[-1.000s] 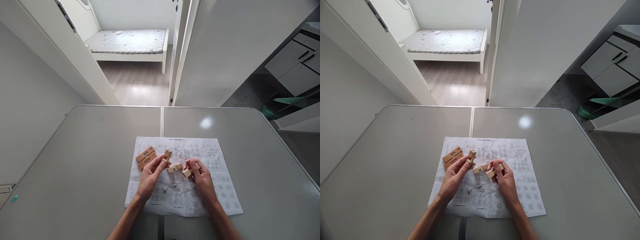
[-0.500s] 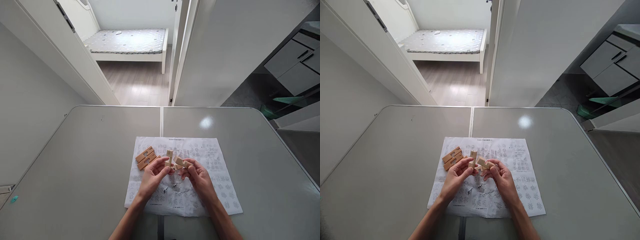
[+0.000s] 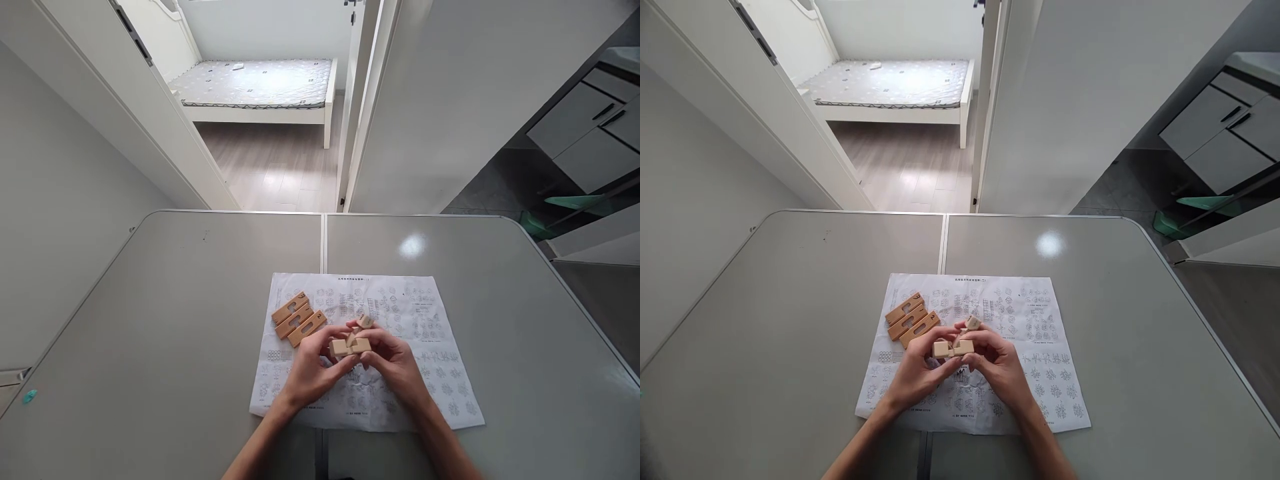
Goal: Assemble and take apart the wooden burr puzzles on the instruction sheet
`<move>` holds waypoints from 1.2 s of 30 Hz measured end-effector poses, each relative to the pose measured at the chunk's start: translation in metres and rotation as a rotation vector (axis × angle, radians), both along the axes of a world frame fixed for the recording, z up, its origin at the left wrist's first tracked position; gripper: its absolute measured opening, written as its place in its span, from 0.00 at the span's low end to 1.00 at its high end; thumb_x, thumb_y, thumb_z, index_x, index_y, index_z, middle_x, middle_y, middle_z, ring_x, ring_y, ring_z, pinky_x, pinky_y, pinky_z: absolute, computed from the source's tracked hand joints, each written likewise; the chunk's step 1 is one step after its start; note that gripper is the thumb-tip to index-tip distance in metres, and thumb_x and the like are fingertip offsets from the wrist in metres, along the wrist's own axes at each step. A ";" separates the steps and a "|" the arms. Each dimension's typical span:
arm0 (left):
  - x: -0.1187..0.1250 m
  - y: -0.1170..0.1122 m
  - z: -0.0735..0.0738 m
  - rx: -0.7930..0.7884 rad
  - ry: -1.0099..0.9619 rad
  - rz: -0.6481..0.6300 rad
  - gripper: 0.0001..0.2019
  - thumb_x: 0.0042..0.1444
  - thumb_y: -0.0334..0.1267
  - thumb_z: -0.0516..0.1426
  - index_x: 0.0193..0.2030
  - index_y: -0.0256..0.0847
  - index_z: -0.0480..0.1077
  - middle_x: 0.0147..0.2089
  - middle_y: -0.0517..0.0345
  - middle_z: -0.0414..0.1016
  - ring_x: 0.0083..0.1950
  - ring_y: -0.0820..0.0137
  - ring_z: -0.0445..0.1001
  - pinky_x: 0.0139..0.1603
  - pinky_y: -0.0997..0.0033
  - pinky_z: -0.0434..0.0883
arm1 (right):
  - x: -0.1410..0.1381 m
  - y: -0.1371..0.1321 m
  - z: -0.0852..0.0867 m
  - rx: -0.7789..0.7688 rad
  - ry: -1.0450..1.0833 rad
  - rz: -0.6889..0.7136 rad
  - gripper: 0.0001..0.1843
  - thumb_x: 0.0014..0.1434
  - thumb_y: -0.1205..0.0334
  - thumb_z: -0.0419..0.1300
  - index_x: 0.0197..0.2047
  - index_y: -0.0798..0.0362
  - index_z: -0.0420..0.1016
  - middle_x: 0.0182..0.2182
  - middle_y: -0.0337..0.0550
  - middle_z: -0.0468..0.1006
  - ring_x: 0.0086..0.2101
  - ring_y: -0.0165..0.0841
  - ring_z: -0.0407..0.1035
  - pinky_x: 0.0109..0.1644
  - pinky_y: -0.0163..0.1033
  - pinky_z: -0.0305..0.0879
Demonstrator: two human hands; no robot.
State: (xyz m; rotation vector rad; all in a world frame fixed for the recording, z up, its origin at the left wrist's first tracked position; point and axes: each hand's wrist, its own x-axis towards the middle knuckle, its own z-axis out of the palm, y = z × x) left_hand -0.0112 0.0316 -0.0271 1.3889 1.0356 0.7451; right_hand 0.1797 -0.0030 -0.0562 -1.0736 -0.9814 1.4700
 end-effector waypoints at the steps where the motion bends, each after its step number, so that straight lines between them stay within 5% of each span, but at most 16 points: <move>1: 0.000 0.000 0.000 -0.031 -0.005 0.007 0.17 0.59 0.47 0.67 0.52 0.43 0.75 0.43 0.53 0.81 0.37 0.68 0.79 0.30 0.75 0.70 | 0.001 0.000 0.000 0.016 -0.012 -0.042 0.11 0.60 0.53 0.72 0.44 0.47 0.84 0.56 0.50 0.80 0.43 0.41 0.79 0.39 0.41 0.77; 6: -0.005 0.006 -0.007 -0.411 -0.196 -0.112 0.30 0.66 0.66 0.50 0.37 0.38 0.72 0.23 0.63 0.69 0.15 0.79 0.58 0.16 0.77 0.54 | 0.004 0.000 -0.004 0.092 -0.083 -0.189 0.13 0.61 0.50 0.72 0.45 0.47 0.83 0.58 0.51 0.78 0.56 0.47 0.74 0.53 0.47 0.76; 9: -0.010 0.010 -0.011 -0.686 -0.308 -0.257 0.43 0.63 0.74 0.37 0.34 0.34 0.73 0.20 0.58 0.70 0.11 0.78 0.57 0.12 0.75 0.44 | 0.004 0.000 -0.007 0.165 -0.165 -0.110 0.12 0.62 0.52 0.71 0.46 0.47 0.83 0.58 0.52 0.78 0.57 0.48 0.74 0.53 0.49 0.76; 12: -0.014 0.013 -0.011 -0.797 -0.337 -0.291 0.41 0.65 0.71 0.39 0.33 0.33 0.73 0.20 0.56 0.70 0.11 0.79 0.55 0.13 0.74 0.42 | 0.002 0.000 -0.007 0.244 -0.304 -0.041 0.09 0.63 0.55 0.70 0.47 0.44 0.83 0.59 0.50 0.77 0.57 0.47 0.73 0.56 0.51 0.74; 18: -0.010 0.011 -0.001 -0.633 -0.379 -0.233 0.23 0.66 0.58 0.57 0.41 0.34 0.72 0.28 0.58 0.74 0.18 0.79 0.63 0.17 0.77 0.53 | 0.001 0.000 -0.007 0.271 -0.301 -0.198 0.08 0.69 0.57 0.64 0.51 0.44 0.80 0.58 0.49 0.77 0.61 0.45 0.69 0.64 0.54 0.68; 23: -0.006 0.010 0.002 -0.542 -0.342 -0.189 0.22 0.68 0.56 0.56 0.49 0.35 0.70 0.40 0.51 0.79 0.22 0.78 0.71 0.19 0.78 0.60 | 0.002 0.003 -0.006 0.095 -0.110 -0.333 0.07 0.70 0.56 0.62 0.51 0.43 0.75 0.54 0.46 0.79 0.49 0.39 0.78 0.52 0.47 0.77; 28: -0.005 0.010 -0.005 -0.472 -0.349 -0.146 0.20 0.69 0.54 0.56 0.54 0.37 0.67 0.47 0.45 0.81 0.25 0.76 0.75 0.21 0.78 0.64 | 0.003 0.002 -0.002 -0.025 -0.001 -0.265 0.31 0.66 0.55 0.68 0.67 0.40 0.62 0.51 0.47 0.84 0.40 0.38 0.81 0.49 0.48 0.78; 33: -0.002 0.008 -0.007 -0.421 -0.332 -0.145 0.20 0.70 0.53 0.55 0.56 0.38 0.65 0.44 0.47 0.82 0.25 0.75 0.76 0.21 0.78 0.66 | 0.004 0.000 -0.006 -0.059 -0.072 -0.169 0.20 0.60 0.51 0.72 0.53 0.47 0.80 0.47 0.47 0.86 0.46 0.43 0.81 0.53 0.48 0.78; 36: -0.001 0.006 -0.007 -0.406 -0.310 -0.146 0.24 0.69 0.54 0.56 0.62 0.39 0.62 0.41 0.48 0.83 0.25 0.72 0.77 0.21 0.78 0.66 | 0.004 0.001 -0.004 0.030 -0.210 -0.153 0.17 0.66 0.50 0.66 0.56 0.44 0.82 0.53 0.45 0.83 0.54 0.43 0.77 0.58 0.47 0.76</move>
